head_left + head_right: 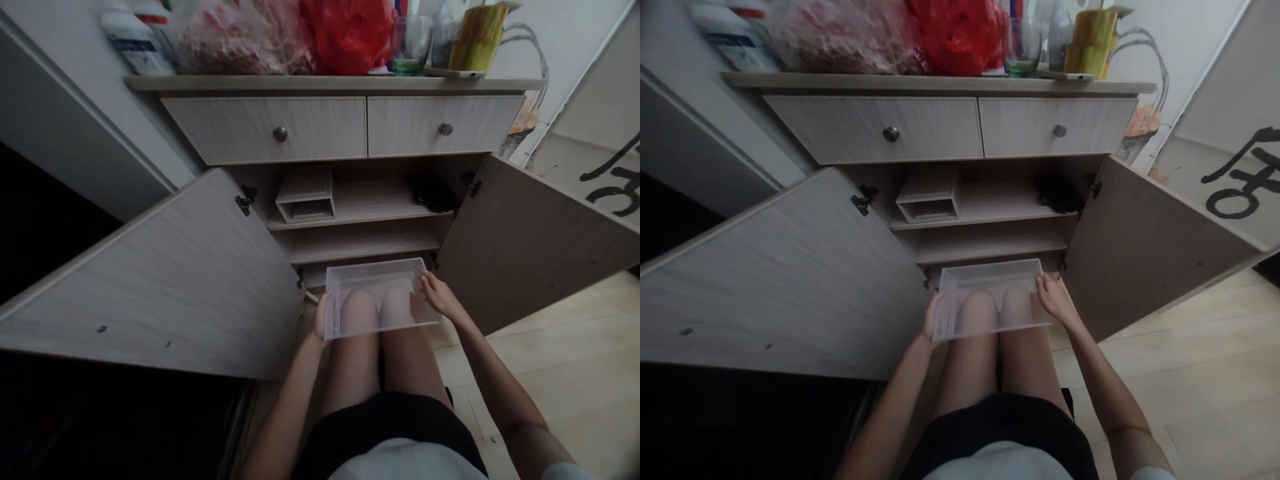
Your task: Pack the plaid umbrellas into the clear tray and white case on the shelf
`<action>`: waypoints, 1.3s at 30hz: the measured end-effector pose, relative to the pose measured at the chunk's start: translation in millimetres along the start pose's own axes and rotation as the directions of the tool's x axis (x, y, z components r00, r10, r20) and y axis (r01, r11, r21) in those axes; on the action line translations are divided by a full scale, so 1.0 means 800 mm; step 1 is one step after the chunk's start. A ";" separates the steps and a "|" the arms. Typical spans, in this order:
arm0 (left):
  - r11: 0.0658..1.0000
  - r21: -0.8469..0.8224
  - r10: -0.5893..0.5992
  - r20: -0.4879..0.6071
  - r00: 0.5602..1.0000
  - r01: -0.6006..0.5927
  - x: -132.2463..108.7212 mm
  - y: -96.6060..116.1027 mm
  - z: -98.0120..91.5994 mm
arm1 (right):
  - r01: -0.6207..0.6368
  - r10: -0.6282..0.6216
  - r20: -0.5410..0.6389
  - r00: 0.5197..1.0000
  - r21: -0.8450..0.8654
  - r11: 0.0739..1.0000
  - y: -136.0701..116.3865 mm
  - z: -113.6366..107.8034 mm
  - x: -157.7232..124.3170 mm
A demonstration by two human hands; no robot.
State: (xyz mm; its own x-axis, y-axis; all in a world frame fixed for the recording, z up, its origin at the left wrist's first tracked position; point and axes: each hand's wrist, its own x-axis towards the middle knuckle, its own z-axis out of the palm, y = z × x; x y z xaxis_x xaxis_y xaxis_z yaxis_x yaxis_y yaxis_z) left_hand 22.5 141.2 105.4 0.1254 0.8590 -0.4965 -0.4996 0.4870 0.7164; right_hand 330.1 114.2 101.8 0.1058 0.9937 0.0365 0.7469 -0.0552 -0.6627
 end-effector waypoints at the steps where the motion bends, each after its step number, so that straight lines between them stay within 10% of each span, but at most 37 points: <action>1: 0.999 -0.026 -0.021 -0.007 1.000 0.021 0.002 -0.002 -0.001 | -0.007 0.007 0.008 1.000 -0.025 1.000 -0.002 0.002 0.000; 9: 0.996 -0.046 -0.085 -0.050 0.995 0.082 0.028 -0.017 -0.032 | -0.008 0.031 0.209 0.977 -0.113 0.994 -0.005 -0.035 0.063; 16: 0.988 -0.070 -0.141 -0.080 0.987 0.135 0.038 -0.020 -0.041 | -0.248 0.112 -0.300 0.947 -0.468 0.848 -0.011 -0.097 0.262; 22: 0.990 -0.056 -0.133 -0.126 0.983 0.127 0.036 -0.016 -0.032 | -0.310 0.150 -0.325 0.934 -0.523 0.794 -0.004 -0.093 0.343; 32: 0.992 -0.041 -0.123 -0.074 0.990 0.120 0.040 -0.019 -0.036 | -0.225 0.161 -0.318 0.934 -0.174 0.959 -0.009 -0.093 0.311; 36: 0.995 -0.059 -0.084 -0.130 0.988 0.077 0.040 -0.018 -0.024 | 0.145 -0.121 -0.146 0.982 0.166 0.975 -0.011 -0.127 0.231; 39: 0.994 -0.081 -0.088 -0.144 0.986 0.077 0.037 -0.014 -0.015 | 0.322 -0.351 0.146 0.925 0.187 0.928 -0.034 -0.152 0.150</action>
State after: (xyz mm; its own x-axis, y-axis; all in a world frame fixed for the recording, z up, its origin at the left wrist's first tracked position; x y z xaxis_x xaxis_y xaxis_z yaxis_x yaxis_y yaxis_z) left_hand 21.5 159.2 76.4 0.0443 0.7813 -0.6226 -0.5559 0.5371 0.6345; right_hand 402.3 222.7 215.3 -0.2600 0.9528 0.1566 0.6048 0.2871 -0.7428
